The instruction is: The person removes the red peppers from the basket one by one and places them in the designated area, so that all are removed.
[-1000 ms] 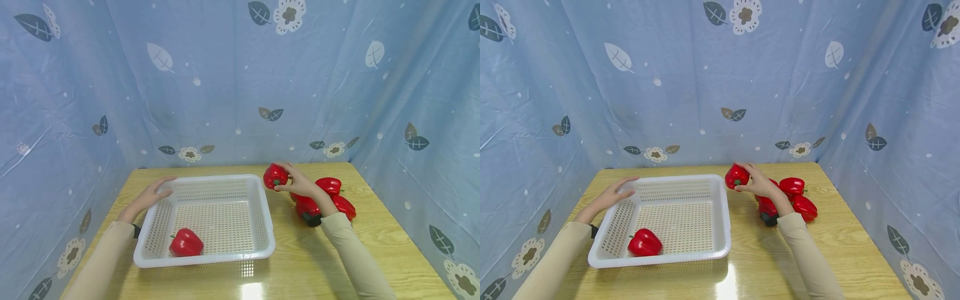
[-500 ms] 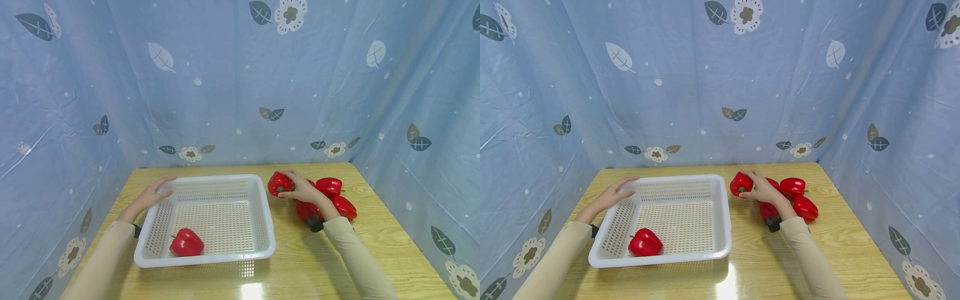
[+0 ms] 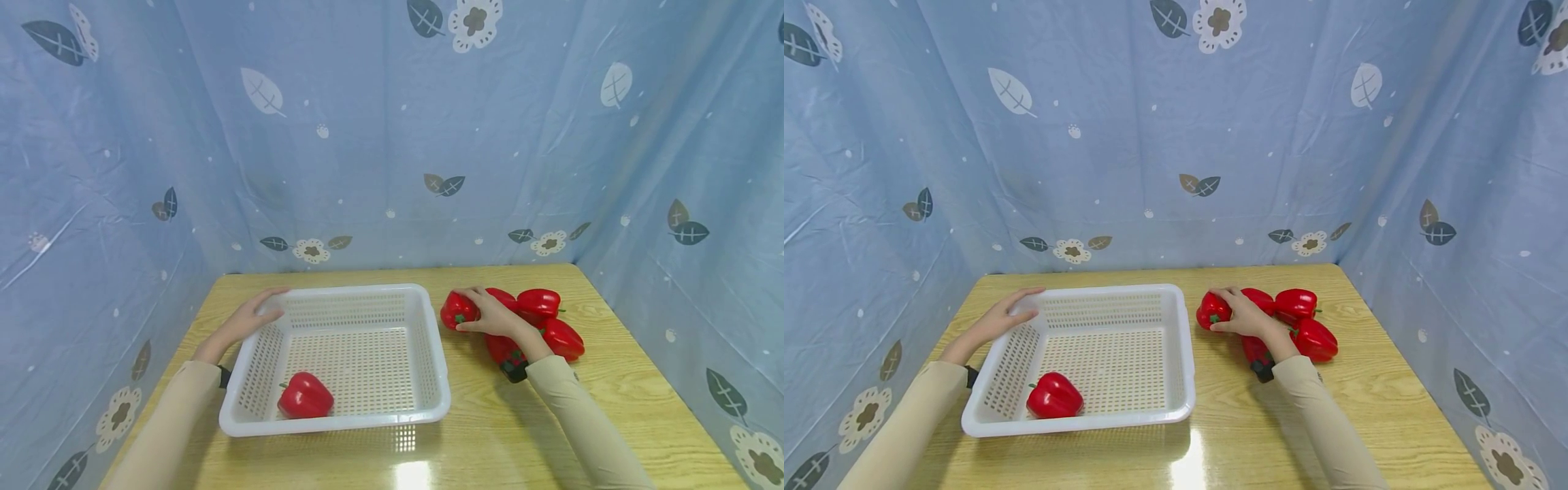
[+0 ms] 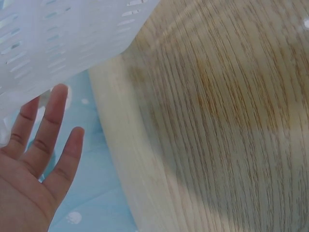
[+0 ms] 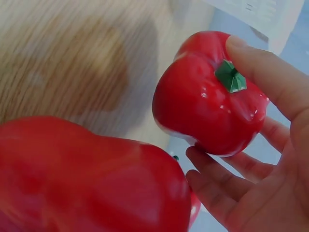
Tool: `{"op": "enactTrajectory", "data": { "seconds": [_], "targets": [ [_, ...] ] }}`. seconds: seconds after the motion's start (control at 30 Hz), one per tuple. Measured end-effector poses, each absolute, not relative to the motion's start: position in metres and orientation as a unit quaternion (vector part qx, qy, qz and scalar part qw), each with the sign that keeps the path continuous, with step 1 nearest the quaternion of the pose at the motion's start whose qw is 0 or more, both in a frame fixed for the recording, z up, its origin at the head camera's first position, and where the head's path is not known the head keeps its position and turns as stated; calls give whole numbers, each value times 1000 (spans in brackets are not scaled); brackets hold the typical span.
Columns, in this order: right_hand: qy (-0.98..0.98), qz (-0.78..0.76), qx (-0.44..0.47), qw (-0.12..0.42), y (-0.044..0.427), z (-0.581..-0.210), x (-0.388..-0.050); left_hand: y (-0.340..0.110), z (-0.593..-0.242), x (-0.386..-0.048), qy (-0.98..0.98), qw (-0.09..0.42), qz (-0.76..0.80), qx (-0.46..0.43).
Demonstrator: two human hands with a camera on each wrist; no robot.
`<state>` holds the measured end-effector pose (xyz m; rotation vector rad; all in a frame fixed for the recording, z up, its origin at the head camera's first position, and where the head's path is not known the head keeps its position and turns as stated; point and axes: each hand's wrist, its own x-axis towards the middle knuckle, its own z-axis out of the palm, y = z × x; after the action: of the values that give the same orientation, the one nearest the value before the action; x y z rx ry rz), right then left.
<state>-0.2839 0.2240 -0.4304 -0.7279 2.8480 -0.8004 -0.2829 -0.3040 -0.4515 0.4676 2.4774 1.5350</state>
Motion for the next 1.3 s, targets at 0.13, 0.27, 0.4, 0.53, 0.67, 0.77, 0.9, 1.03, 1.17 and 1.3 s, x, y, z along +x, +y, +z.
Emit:
{"op": "enactTrajectory", "data": {
  "seconds": [0.13,0.27,0.4,0.53,0.67,0.77,0.9,1.03,1.17,1.3],
  "targets": [
    [933,-255,-248,52,221,-430,-282,-304,-451,-284,837,89,516,157],
    [933,-246,-257,51,219,-432,-281,-304,-452,-284,839,89,513,156],
    [934,-243,-257,54,218,-435,-280,-304,-452,-284,838,94,516,153],
    [935,-239,-254,62,218,-436,-280,-305,-453,-284,842,88,510,154],
    [936,-233,-253,68,218,-437,-280,-305,-451,-285,845,85,505,155],
    [937,-232,-254,67,219,-438,-282,-303,-449,-284,842,88,509,157],
    [938,-226,-255,68,220,-440,-284,-301,-444,-281,837,95,517,153],
    [939,-223,-250,78,222,-442,-286,-300,-443,-280,835,98,519,155],
    [938,-226,-247,86,222,-441,-285,-304,-448,-282,837,92,515,160],
    [937,-229,-249,90,223,-437,-283,-305,-452,-283,836,87,514,168]
  ]
}}
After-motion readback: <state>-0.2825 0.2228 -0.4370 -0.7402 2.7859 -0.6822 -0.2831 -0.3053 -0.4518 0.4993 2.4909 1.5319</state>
